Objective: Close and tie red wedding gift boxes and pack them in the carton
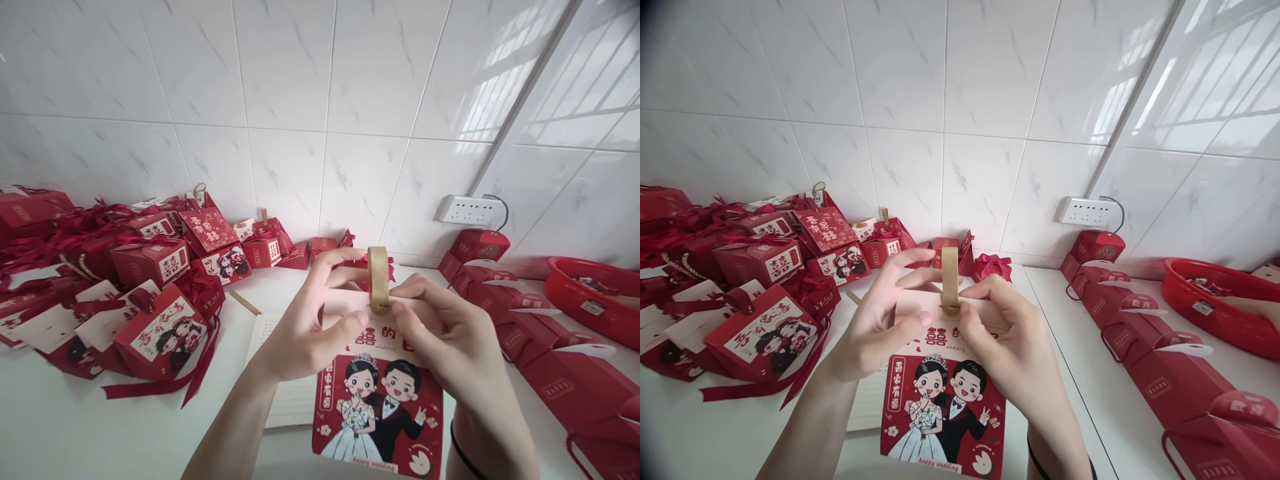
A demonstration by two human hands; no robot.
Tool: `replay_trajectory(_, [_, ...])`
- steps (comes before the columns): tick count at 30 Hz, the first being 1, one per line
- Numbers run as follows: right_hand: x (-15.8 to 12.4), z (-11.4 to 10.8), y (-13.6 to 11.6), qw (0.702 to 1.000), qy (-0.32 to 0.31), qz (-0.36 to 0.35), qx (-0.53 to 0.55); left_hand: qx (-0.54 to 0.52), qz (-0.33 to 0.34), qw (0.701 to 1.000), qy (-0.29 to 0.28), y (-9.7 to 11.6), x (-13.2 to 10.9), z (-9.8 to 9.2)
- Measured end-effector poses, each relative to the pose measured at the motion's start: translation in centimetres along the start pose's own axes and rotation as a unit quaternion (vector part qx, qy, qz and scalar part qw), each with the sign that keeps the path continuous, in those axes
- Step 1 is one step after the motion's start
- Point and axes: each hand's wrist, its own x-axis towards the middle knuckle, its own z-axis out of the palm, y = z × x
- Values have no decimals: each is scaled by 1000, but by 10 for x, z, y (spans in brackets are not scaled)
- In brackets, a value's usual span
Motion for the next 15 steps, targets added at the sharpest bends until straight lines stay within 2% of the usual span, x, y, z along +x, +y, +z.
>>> replay_trajectory(4, [3,-6,8,997,74,15,-3,42,-39,997,-60,-3,4,-13])
replay_trajectory(6, [4,-8,12,996,85,32,-8,84,-77,989,-92,-2,7,-18])
replay_trajectory(8, [6,-9,15,996,81,48,2,116,-97,985,-86,-2,8,-22])
replay_trajectory(12, [12,-13,20,990,117,45,60,151,-89,984,37,-6,3,-26])
replay_trajectory(14, [14,-16,23,986,143,56,69,112,-103,981,119,-7,-4,-31])
replay_trajectory(15, [15,-17,26,986,136,68,64,75,-113,978,161,-7,-8,-33])
